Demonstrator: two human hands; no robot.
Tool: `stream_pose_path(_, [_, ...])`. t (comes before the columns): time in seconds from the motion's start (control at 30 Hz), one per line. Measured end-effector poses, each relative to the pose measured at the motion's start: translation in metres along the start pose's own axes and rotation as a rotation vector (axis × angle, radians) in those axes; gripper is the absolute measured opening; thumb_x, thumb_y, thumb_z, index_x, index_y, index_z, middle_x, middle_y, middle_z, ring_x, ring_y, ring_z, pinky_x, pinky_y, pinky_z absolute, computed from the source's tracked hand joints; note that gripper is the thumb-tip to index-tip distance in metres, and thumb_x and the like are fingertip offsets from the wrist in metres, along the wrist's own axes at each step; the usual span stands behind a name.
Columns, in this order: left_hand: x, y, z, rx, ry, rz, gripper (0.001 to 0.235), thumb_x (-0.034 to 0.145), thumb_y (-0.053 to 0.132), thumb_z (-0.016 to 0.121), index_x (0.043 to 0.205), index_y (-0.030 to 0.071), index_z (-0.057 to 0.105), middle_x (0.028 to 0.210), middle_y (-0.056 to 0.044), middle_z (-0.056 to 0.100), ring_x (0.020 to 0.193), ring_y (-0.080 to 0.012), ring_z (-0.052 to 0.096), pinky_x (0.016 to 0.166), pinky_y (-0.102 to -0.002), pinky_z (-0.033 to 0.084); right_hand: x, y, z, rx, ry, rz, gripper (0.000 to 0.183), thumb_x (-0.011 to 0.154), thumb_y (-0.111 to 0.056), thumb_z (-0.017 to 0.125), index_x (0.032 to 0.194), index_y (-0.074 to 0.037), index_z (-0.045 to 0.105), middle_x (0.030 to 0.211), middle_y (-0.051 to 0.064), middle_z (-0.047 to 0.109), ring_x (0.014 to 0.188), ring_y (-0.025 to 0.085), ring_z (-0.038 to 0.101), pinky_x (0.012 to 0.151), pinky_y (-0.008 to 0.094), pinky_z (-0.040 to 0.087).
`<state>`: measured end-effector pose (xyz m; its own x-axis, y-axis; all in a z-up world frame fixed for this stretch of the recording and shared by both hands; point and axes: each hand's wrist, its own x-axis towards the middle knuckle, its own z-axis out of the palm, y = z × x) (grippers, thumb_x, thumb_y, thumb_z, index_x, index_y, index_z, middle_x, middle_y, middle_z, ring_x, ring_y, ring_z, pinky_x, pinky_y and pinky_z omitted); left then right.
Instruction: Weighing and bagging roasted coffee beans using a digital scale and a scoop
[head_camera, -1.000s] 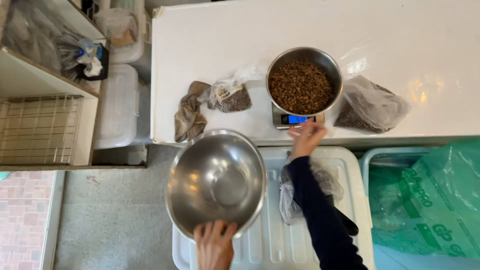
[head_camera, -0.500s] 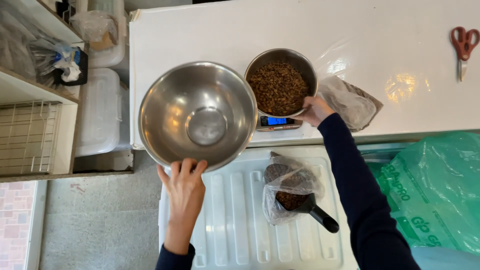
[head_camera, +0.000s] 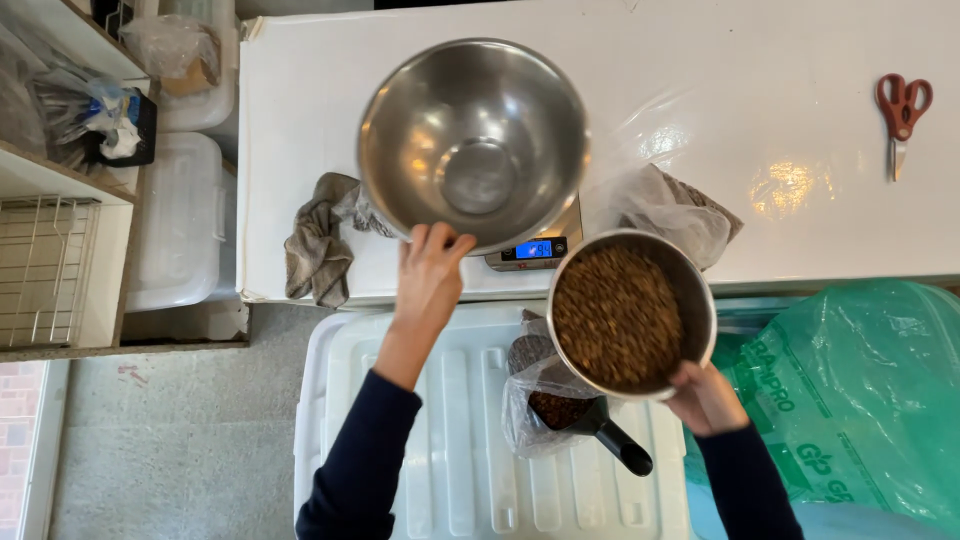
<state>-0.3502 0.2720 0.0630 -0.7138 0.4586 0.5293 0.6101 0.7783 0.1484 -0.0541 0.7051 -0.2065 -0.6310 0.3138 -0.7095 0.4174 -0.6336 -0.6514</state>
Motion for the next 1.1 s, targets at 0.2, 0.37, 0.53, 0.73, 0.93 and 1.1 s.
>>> stream_pose_path(0.2, [0.017, 0.042, 0.04, -0.109, -0.07, 0.083, 0.034, 0.079, -0.013, 0.063, 0.1, 0.012, 0.072, 0.089, -0.006, 0.048, 0.087, -0.0292, 0.046, 0.073, -0.046, 0.046, -0.18, -0.065, 0.078, 0.088, 0.063, -0.014, 0.069, 0.071, 0.015, 0.036, 0.138, 0.0, 0.041, 0.129, 0.025, 0.053, 0.099, 0.036, 0.054, 0.081, 0.055, 0.053])
stream_pose_path(0.37, [0.01, 0.05, 0.061, -0.091, -0.099, 0.082, 0.038, 0.077, -0.017, 0.064, 0.098, 0.013, 0.072, 0.09, -0.006, 0.048, 0.088, -0.0286, 0.045, 0.076, -0.049, 0.046, -0.21, -0.078, 0.096, 0.12, 0.137, -0.003, 0.064, 0.073, 0.016, 0.031, 0.135, 0.001, 0.041, 0.137, 0.027, 0.051, 0.11, 0.04, 0.049, 0.089, 0.062, 0.046])
stream_pose_path(0.53, [0.006, 0.046, 0.069, -0.101, -0.104, 0.092, 0.038, 0.077, -0.019, 0.062, 0.097, 0.012, 0.073, 0.09, -0.007, 0.05, 0.087, -0.0296, 0.045, 0.076, -0.051, 0.045, -0.207, -0.059, 0.075, 0.157, 0.096, -0.022, 0.063, 0.072, 0.015, 0.034, 0.133, 0.003, 0.044, 0.138, 0.026, 0.054, 0.11, 0.04, 0.052, 0.086, 0.058, 0.049])
stream_pose_path(0.73, [0.001, 0.045, 0.077, -0.075, -0.1, 0.13, 0.029, 0.083, -0.012, 0.066, 0.097, 0.012, 0.073, 0.092, -0.007, 0.05, 0.089, -0.0292, 0.046, 0.079, -0.054, 0.048, -0.215, -0.057, 0.072, 0.147, 0.14, -0.004, 0.064, 0.073, 0.015, 0.035, 0.134, 0.002, 0.044, 0.135, 0.027, 0.055, 0.105, 0.041, 0.054, 0.083, 0.057, 0.051])
stream_pose_path(0.93, [-0.014, 0.091, 0.032, 0.036, -0.296, -0.011, 0.107, 0.067, -0.017, 0.063, 0.159, 0.028, 0.032, 0.156, -0.019, 0.034, 0.14, -0.0438, 0.039, 0.116, -0.075, 0.028, -0.25, -0.085, 0.09, 0.136, 0.218, 0.017, 0.067, 0.073, 0.017, 0.03, 0.138, 0.003, 0.04, 0.147, 0.028, 0.05, 0.123, 0.043, 0.048, 0.095, 0.06, 0.042])
stream_pose_path(1.1, [-0.036, 0.162, 0.052, -0.822, -0.335, -0.035, 0.033, 0.09, -0.001, 0.057, 0.122, -0.001, 0.059, 0.122, -0.016, 0.051, 0.115, -0.0345, 0.059, 0.098, -0.044, 0.053, -0.258, -0.078, 0.049, 0.111, 0.339, -0.001, 0.069, 0.076, 0.019, 0.027, 0.142, 0.002, 0.038, 0.14, 0.031, 0.048, 0.124, 0.046, 0.047, 0.1, 0.061, 0.041])
